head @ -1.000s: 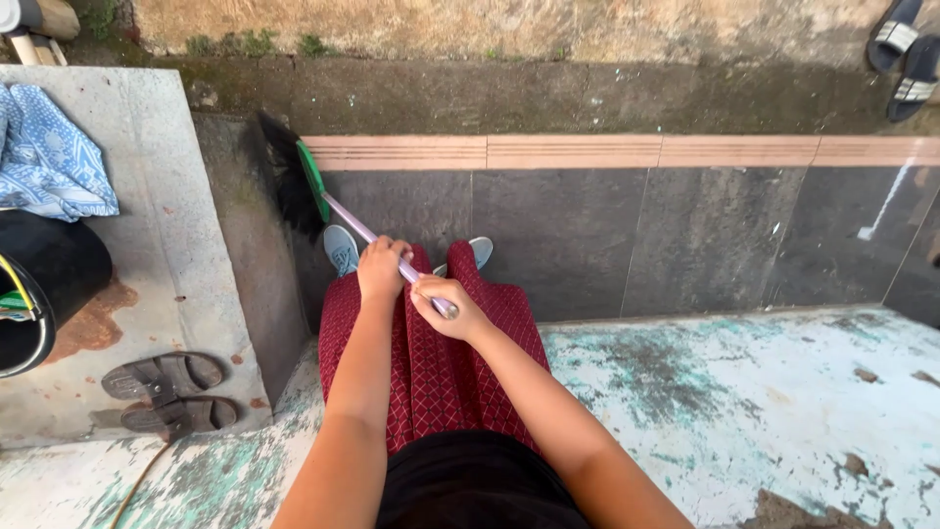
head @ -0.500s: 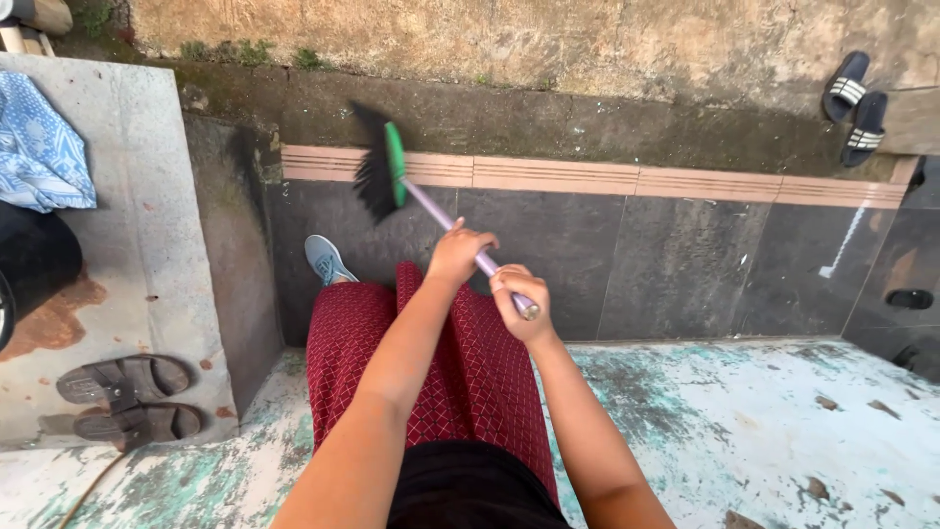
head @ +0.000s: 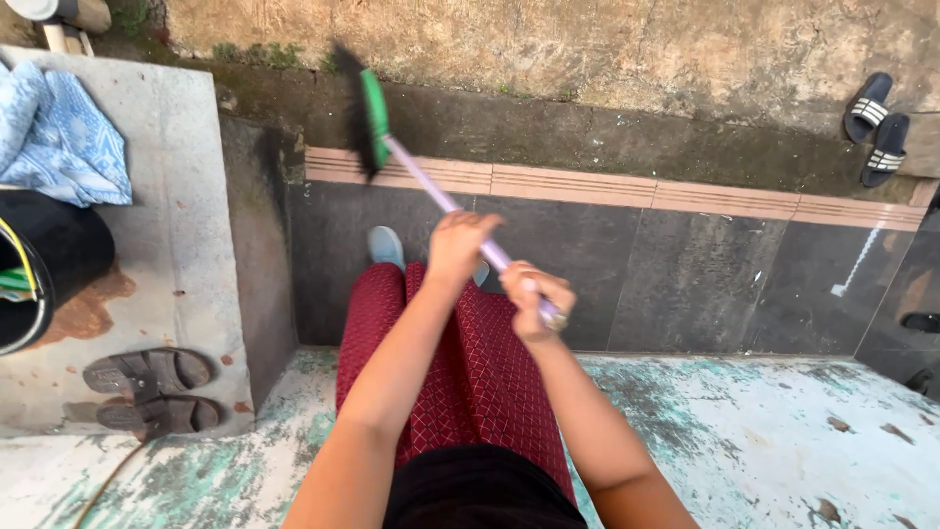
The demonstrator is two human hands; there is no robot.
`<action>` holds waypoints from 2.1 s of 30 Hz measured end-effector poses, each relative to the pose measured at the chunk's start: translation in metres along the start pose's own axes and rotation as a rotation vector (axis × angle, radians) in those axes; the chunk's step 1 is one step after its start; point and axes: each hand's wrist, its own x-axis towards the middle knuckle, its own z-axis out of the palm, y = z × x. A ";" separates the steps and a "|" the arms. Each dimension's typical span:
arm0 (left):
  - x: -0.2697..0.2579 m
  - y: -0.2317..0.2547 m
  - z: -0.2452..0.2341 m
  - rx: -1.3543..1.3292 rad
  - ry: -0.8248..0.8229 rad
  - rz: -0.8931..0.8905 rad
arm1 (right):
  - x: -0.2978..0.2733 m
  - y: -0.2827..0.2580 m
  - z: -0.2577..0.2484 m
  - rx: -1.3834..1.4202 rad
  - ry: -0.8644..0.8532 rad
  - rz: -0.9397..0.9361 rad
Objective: The person is sweeping the floor outside the house using a broom and a bucket.
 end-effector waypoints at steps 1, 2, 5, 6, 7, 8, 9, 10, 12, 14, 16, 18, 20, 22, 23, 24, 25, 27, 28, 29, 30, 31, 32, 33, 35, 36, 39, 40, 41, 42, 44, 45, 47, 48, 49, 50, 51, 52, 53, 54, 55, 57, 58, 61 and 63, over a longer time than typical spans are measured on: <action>-0.007 -0.019 -0.001 0.000 -0.004 0.004 | -0.007 0.017 0.013 -0.002 0.006 0.000; -0.016 -0.038 -0.001 -0.012 0.030 -0.043 | -0.015 0.035 0.026 0.025 -0.030 0.052; -0.042 -0.092 -0.001 0.028 0.028 -0.148 | -0.044 0.088 0.065 0.065 -0.091 0.186; -0.054 -0.106 0.001 0.075 -0.009 -0.211 | -0.057 0.103 0.075 0.076 -0.122 0.274; -0.064 -0.116 0.003 0.069 -0.019 -0.212 | -0.061 0.103 0.083 0.071 -0.117 0.284; -0.071 -0.127 0.005 0.079 -0.088 -0.280 | -0.062 0.105 0.091 0.076 -0.192 0.353; -0.078 -0.138 0.007 0.089 -0.158 -0.347 | -0.063 0.106 0.099 0.080 -0.266 0.421; -0.078 -0.139 0.010 0.090 -0.160 -0.348 | -0.055 0.098 0.098 0.082 -0.265 0.423; -0.084 -0.140 0.013 -0.040 -0.071 -0.336 | -0.045 0.080 0.098 -0.021 -0.357 0.354; -0.070 -0.125 0.004 -0.097 -0.085 -0.340 | -0.037 0.079 0.085 -0.014 -0.400 0.322; -0.053 -0.112 0.002 -0.161 -0.094 -0.343 | -0.025 0.073 0.074 -0.013 -0.447 0.287; -0.033 -0.102 0.006 -0.249 -0.107 -0.202 | -0.010 0.060 0.064 -0.029 -0.350 0.340; -0.005 -0.089 0.001 -0.304 -0.150 -0.109 | 0.003 0.048 0.060 -0.068 -0.272 0.297; 0.018 -0.075 -0.003 -0.359 -0.184 -0.017 | 0.021 0.032 0.060 -0.107 -0.201 0.247; 0.028 -0.068 -0.005 -0.371 -0.195 0.001 | 0.031 0.022 0.062 -0.188 -0.163 0.220; 0.037 -0.062 -0.007 -0.382 -0.204 0.017 | 0.040 0.013 0.065 -0.266 -0.126 0.194; 0.044 -0.057 -0.006 -0.385 -0.198 0.014 | 0.048 0.006 0.067 -0.267 -0.133 0.192; 0.054 -0.048 -0.003 -0.436 -0.029 0.101 | 0.059 -0.008 0.073 -0.320 -0.199 0.079; 0.061 -0.041 -0.016 -0.441 -0.024 0.100 | 0.066 -0.015 0.073 -0.325 -0.205 0.078; 0.067 -0.034 -0.030 -0.439 -0.017 0.130 | 0.073 -0.021 0.074 -0.318 -0.180 0.017; 0.073 -0.028 -0.043 -0.437 -0.007 0.157 | 0.080 -0.027 0.075 -0.309 -0.160 -0.044; 0.073 -0.027 -0.053 -0.443 0.001 0.152 | 0.084 -0.031 0.078 -0.312 -0.171 -0.044; 0.073 -0.027 -0.063 -0.453 0.000 0.143 | 0.089 -0.034 0.080 -0.159 -0.105 -0.053; 0.074 -0.027 -0.073 -0.464 0.000 0.133 | 0.095 -0.036 0.083 -0.006 -0.039 -0.060; 0.062 -0.046 -0.080 -0.491 0.018 0.102 | 0.099 -0.034 0.093 0.065 -0.011 -0.016; 0.055 -0.056 -0.083 -0.515 0.027 0.076 | 0.102 -0.033 0.099 0.135 0.029 0.030; 0.020 -0.094 -0.079 -0.448 0.166 -0.014 | 0.087 0.001 0.123 0.106 0.050 0.192; 0.003 -0.110 -0.073 -0.449 0.180 -0.029 | 0.077 0.013 0.131 0.109 0.030 0.197; -0.015 -0.125 -0.067 -0.398 0.153 -0.135 | 0.067 0.026 0.138 0.062 -0.061 0.283; -0.032 -0.140 -0.061 -0.347 0.124 -0.240 | 0.057 0.039 0.146 0.014 -0.152 0.367; -0.066 -0.166 -0.047 -0.296 0.118 -0.301 | 0.030 0.069 0.158 0.028 -0.302 0.422; -0.083 -0.178 -0.040 -0.244 0.100 -0.347 | 0.016 0.084 0.163 0.038 -0.434 0.472; -0.105 -0.191 -0.024 -0.193 0.107 -0.376 | 0.007 0.079 0.177 0.009 -0.541 0.464; -0.117 -0.194 -0.015 -0.146 0.098 -0.389 | 0.001 0.075 0.181 -0.026 -0.626 0.454; -0.116 -0.190 -0.018 -0.147 0.110 -0.412 | 0.006 0.070 0.182 -0.020 -0.652 0.458; -0.114 -0.186 -0.020 -0.156 0.124 -0.448 | 0.012 0.064 0.182 -0.029 -0.687 0.466; -0.112 -0.180 -0.023 -0.165 0.138 -0.484 | 0.018 0.058 0.182 -0.038 -0.723 0.475; -0.107 -0.180 -0.016 -0.165 0.147 -0.492 | 0.025 0.058 0.178 -0.036 -0.735 0.472; -0.101 -0.179 -0.009 -0.128 0.199 -0.444 | 0.032 0.058 0.173 -0.037 -0.746 0.464; -0.095 -0.177 0.000 -0.093 0.252 -0.396 | 0.041 0.058 0.168 -0.039 -0.759 0.455; -0.077 -0.173 -0.007 -0.093 0.263 -0.404 | 0.053 0.060 0.161 -0.039 -0.772 0.452; -0.050 -0.157 -0.015 -0.137 0.212 -0.349 | 0.070 0.058 0.141 -0.121 -0.737 0.430; -0.035 -0.148 -0.016 -0.146 0.215 -0.355 | 0.080 0.054 0.133 -0.128 -0.746 0.433; 0.008 -0.123 -0.011 -0.157 0.271 -0.292 | 0.107 0.047 0.106 -0.209 -0.688 0.360; 0.033 -0.111 0.001 -0.185 0.352 -0.250 | 0.122 0.045 0.090 -0.182 -0.648 0.218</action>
